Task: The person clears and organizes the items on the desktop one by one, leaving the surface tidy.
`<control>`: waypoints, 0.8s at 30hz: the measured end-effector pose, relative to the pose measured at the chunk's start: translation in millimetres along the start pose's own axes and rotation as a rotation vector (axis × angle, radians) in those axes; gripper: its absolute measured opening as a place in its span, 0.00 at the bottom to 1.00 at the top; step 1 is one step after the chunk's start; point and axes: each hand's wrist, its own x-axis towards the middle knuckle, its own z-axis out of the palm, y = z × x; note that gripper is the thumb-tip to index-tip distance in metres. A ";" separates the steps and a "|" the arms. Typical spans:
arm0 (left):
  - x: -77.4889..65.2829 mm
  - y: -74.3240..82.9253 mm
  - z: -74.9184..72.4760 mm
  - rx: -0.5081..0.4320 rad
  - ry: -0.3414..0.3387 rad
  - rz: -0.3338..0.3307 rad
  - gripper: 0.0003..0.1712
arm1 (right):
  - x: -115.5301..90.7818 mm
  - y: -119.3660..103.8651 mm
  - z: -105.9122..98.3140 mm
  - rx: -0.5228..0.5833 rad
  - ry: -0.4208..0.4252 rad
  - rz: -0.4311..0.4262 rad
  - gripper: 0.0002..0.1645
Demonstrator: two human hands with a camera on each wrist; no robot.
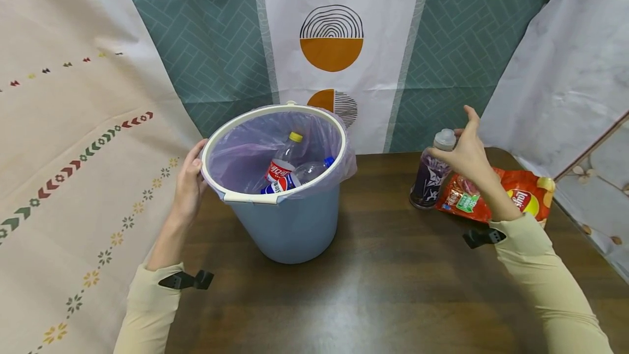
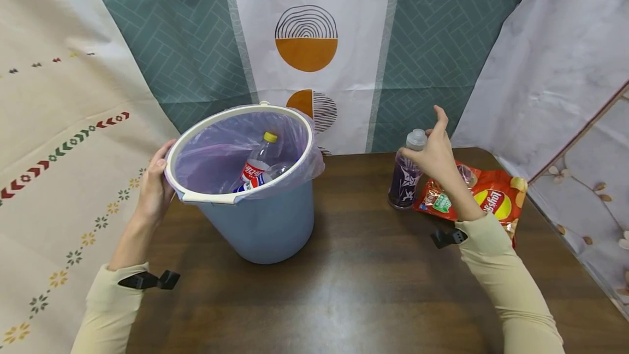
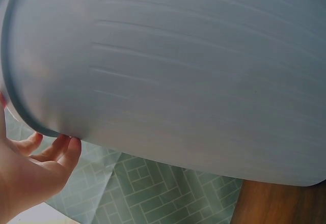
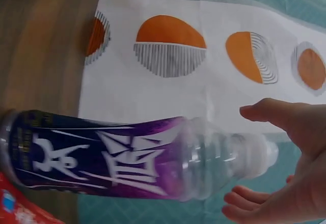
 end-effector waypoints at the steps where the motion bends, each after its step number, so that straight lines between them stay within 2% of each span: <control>1: -0.1 -0.1 -0.2 -0.004 0.003 0.001 0.32 | -0.9 2.6 1.2 0.021 -0.006 0.017 0.69; 7: 0.7 -0.3 -1.4 0.007 -0.003 -0.006 0.32 | -5.0 19.9 12.0 0.128 -0.046 0.133 0.71; 12: 1.1 0.2 -0.9 0.015 0.002 -0.006 0.32 | -5.8 32.8 24.9 0.221 -0.090 0.161 0.69; 18: 0.9 0.7 -0.1 0.003 -0.009 0.000 0.32 | -9.1 39.5 35.8 0.227 -0.109 0.186 0.68; 24: 0.0 0.4 -0.1 -0.007 -0.004 0.004 0.33 | -10.1 40.4 39.5 0.185 -0.096 0.192 0.60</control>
